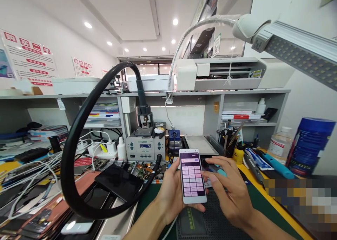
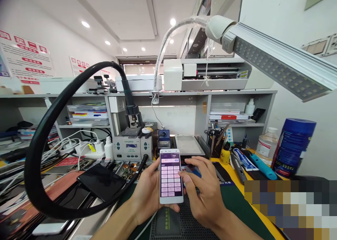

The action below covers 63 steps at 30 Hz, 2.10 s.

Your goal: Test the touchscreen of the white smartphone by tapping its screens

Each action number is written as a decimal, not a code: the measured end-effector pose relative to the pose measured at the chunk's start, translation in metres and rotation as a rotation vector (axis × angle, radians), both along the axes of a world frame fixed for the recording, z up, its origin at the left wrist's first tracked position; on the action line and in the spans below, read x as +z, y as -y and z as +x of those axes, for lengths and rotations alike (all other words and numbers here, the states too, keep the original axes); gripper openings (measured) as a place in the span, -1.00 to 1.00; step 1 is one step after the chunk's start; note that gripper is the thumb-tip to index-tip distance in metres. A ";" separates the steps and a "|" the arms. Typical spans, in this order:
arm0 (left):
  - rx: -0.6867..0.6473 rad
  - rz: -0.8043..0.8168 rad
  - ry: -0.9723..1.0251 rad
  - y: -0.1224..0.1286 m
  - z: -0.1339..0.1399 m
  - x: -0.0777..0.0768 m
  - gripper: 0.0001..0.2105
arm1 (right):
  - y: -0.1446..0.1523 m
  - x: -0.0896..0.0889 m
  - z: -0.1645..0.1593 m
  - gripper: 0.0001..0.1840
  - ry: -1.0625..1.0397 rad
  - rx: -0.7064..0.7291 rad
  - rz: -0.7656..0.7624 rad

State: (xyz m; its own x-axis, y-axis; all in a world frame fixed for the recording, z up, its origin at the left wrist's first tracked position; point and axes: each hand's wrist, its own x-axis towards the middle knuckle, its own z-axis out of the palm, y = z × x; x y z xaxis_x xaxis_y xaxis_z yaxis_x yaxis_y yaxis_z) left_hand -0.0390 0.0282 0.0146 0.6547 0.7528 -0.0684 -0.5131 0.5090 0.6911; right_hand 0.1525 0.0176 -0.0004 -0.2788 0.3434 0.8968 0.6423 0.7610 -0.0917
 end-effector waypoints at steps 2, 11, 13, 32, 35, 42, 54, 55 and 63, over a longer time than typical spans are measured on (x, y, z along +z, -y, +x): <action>0.027 -0.007 -0.033 0.000 0.001 0.001 -0.31 | 0.001 -0.002 -0.001 -0.68 0.017 0.012 -0.002; 0.076 -0.004 -0.098 0.000 0.003 0.001 -0.33 | 0.007 -0.007 -0.005 -0.67 0.069 0.058 -0.039; 0.075 -0.010 -0.103 0.000 0.003 0.000 -0.32 | 0.007 -0.007 -0.005 -0.68 0.067 0.063 -0.038; 0.032 -0.007 -0.068 0.002 0.008 -0.003 -0.30 | 0.006 -0.008 -0.026 -0.49 -0.482 0.486 -1.037; 0.021 -0.016 -0.054 0.003 0.009 -0.003 -0.31 | 0.005 -0.011 -0.025 -0.52 -0.481 0.445 -1.017; 0.030 -0.036 -0.057 0.004 0.011 -0.003 -0.32 | 0.008 -0.007 -0.020 -0.58 -0.473 0.401 -1.010; 0.013 -0.071 -0.013 0.007 0.012 -0.005 -0.33 | 0.001 0.000 -0.002 -0.64 -0.379 -0.037 -0.356; 0.013 -0.071 -0.015 0.007 0.012 -0.005 -0.33 | 0.003 0.000 -0.002 -0.67 -0.324 -0.031 -0.262; 0.081 -0.048 -0.028 0.010 0.016 -0.006 -0.36 | 0.027 -0.001 -0.015 -0.73 -0.009 0.102 0.070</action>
